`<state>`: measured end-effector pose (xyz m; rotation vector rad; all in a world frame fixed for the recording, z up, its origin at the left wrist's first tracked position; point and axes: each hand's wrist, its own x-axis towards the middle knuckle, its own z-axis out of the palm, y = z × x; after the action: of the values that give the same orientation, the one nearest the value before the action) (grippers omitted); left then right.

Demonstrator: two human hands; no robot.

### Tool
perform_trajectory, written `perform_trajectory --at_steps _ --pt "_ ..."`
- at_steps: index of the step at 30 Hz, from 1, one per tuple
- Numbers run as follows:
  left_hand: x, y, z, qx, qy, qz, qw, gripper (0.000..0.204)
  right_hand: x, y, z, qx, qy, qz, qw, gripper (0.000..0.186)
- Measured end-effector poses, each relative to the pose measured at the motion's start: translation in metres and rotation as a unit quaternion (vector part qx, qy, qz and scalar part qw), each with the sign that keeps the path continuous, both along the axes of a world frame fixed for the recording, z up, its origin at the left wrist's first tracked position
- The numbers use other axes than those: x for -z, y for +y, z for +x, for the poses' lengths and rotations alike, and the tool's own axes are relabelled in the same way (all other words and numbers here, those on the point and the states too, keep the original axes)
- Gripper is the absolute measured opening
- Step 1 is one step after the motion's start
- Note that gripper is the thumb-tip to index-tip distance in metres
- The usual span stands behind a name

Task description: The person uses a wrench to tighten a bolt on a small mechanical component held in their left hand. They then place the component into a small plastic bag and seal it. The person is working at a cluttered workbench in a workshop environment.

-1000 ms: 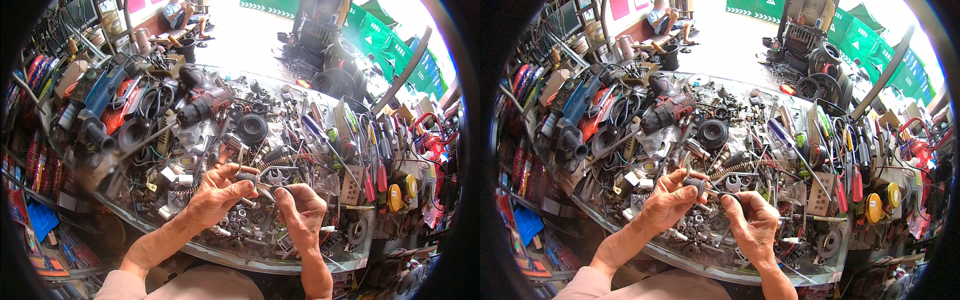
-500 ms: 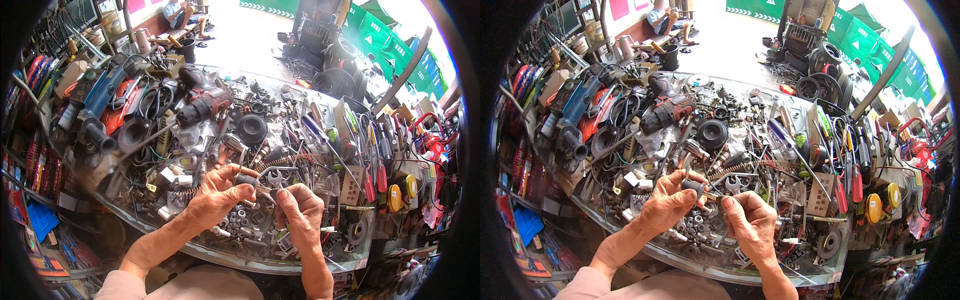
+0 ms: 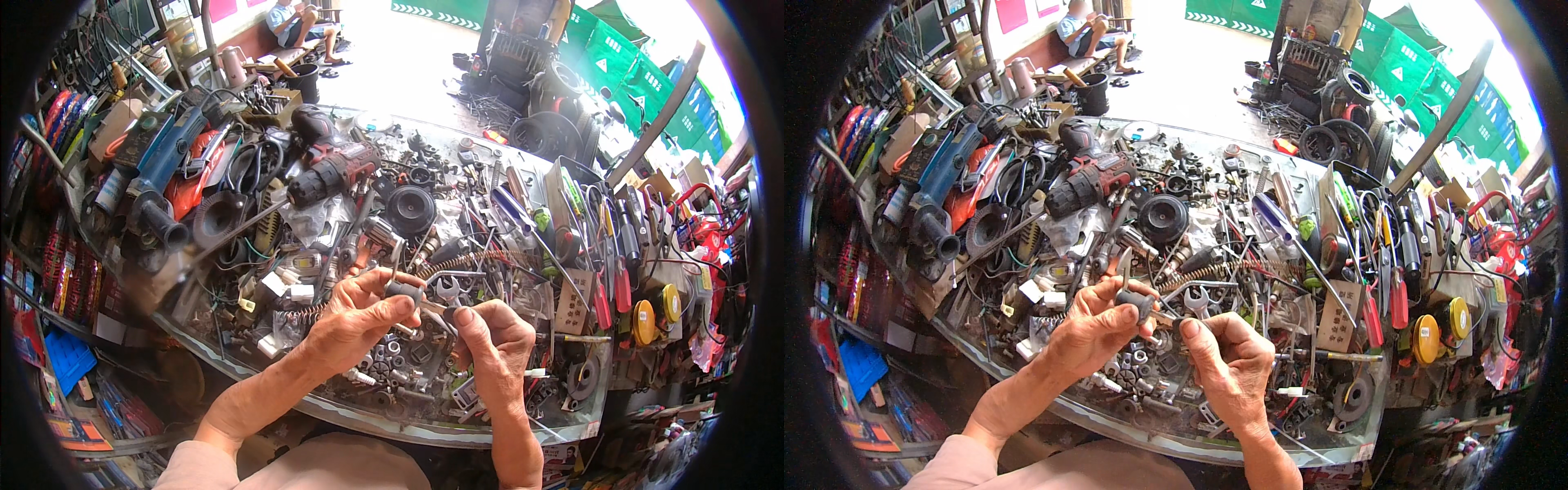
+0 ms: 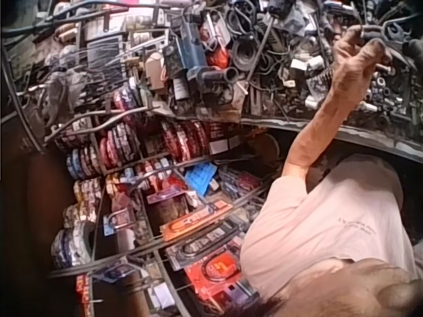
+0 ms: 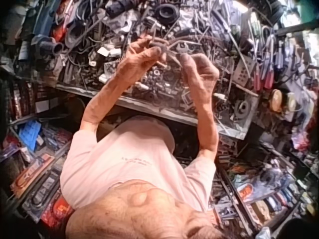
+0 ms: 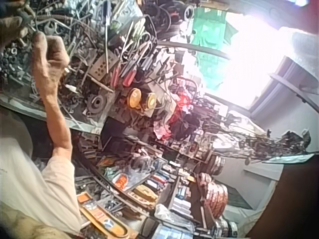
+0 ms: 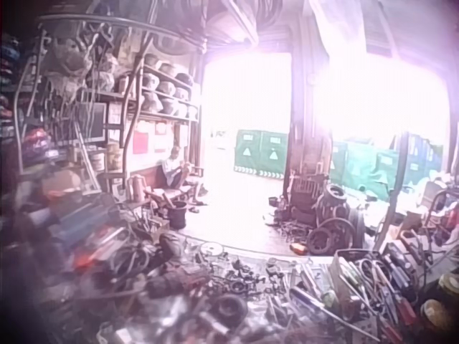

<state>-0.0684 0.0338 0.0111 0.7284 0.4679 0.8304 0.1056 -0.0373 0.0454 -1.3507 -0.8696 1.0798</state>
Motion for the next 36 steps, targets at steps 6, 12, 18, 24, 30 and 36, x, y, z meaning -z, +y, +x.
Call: perform_trajectory --at_steps 6,12,18,24,30,36 --pt "0.004 0.006 -0.001 -0.051 -0.088 -0.058 0.993 0.035 0.004 0.004 0.01 0.125 0.001 0.079 0.989 0.027" --pt "0.003 0.003 0.002 -0.004 -0.106 -0.065 0.992 0.037 0.006 0.002 0.003 0.073 -0.014 0.05 0.996 0.026" --pt "0.002 0.001 0.002 0.006 -0.094 -0.046 0.995 0.03 0.01 -0.001 -0.001 0.048 -0.022 0.053 0.997 0.021" --pt "0.001 0.003 0.0 0.013 -0.086 -0.051 0.995 0.029 0.013 -0.001 -0.003 0.037 -0.05 0.063 0.996 0.021" --pt "0.0 0.002 -0.001 0.002 -0.057 -0.053 0.997 0.032 0.017 -0.002 -0.001 0.032 -0.121 0.079 0.989 0.02" --pt "0.0 0.001 -0.001 0.017 -0.09 -0.105 0.99 0.029 0.009 0.0 0.003 0.004 -0.041 0.023 0.999 0.019"
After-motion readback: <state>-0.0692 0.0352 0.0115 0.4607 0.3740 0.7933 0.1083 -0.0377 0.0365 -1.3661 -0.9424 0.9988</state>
